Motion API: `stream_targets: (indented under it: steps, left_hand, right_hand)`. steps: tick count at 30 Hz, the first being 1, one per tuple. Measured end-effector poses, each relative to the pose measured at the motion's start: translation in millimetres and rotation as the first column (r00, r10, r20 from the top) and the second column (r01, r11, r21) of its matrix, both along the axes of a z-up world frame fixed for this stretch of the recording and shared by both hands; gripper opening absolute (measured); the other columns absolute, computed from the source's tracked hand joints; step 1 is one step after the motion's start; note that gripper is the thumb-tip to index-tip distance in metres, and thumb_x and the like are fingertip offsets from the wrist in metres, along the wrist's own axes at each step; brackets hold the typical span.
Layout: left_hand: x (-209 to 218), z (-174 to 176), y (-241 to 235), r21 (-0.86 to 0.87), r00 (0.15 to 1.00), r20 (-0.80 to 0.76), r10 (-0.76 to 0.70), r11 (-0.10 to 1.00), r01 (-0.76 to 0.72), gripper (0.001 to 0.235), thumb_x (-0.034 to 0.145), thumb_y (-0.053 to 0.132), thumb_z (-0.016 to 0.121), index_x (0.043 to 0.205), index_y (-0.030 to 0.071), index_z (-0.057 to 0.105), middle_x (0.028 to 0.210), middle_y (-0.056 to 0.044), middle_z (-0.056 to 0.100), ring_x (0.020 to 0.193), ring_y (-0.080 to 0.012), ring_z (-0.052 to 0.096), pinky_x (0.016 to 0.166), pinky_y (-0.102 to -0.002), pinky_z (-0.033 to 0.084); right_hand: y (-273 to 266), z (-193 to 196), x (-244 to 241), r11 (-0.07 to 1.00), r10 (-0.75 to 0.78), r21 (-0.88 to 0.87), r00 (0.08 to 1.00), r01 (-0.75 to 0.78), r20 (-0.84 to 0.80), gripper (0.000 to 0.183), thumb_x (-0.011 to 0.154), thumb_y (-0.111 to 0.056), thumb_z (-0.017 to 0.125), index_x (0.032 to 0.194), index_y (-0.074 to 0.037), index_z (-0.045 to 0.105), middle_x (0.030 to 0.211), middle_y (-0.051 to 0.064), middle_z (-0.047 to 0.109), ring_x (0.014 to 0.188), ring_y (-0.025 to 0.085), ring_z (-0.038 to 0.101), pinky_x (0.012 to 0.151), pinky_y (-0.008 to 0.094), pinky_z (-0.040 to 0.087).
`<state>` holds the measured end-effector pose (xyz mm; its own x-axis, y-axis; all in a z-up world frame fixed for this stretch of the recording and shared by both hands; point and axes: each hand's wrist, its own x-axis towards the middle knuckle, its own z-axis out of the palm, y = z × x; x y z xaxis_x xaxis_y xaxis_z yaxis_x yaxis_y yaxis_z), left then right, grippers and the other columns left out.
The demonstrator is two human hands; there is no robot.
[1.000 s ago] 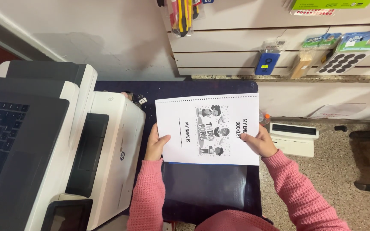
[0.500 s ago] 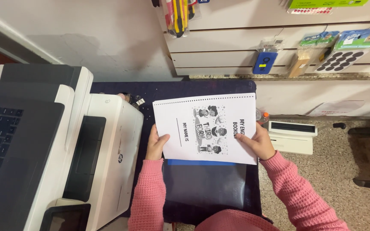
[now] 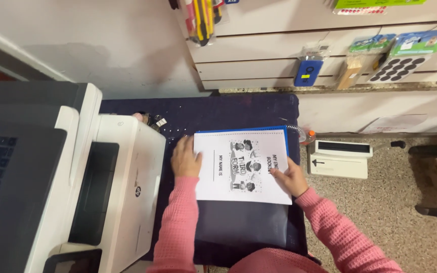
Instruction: Assembling a booklet by aligning printed pages and inserting them into a blue plastic folder
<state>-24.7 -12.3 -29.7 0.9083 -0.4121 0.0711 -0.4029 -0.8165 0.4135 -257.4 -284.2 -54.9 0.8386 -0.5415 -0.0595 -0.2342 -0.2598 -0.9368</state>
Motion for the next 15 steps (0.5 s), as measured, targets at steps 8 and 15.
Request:
stream_targets:
  steps: [8,15]
  left_hand:
    - [5,-5,-157,-0.337,0.749,0.178,-0.638,0.676,0.655,0.062,0.094,0.038,0.070,0.150,0.019,0.053,0.132,-0.007,0.064,0.133,-0.0264,0.055,0.112,-0.043,0.037]
    - [12,-47,-198,-0.352,0.687,-0.294,-0.665,0.743,0.569,0.027,0.101,0.034,0.064,0.123,0.022,0.073,0.119,-0.003,0.076,0.118,-0.0261,0.070,0.102,-0.041,0.055]
  right_hand:
    - [-2,2,1,0.996,0.042,-0.071,0.998,-0.045,-0.041,0.042,0.078,-0.027,0.087,0.115,-0.017,0.070,0.086,0.011,0.078,0.083,0.034,0.075,0.074,0.045,0.056]
    - [-49,14,6,0.991,0.075,-0.104,0.996,-0.080,-0.053,0.037,0.087,-0.031,0.074,0.119,-0.012,0.071,0.090,0.019,0.077,0.086,0.040,0.074,0.079,0.050,0.057]
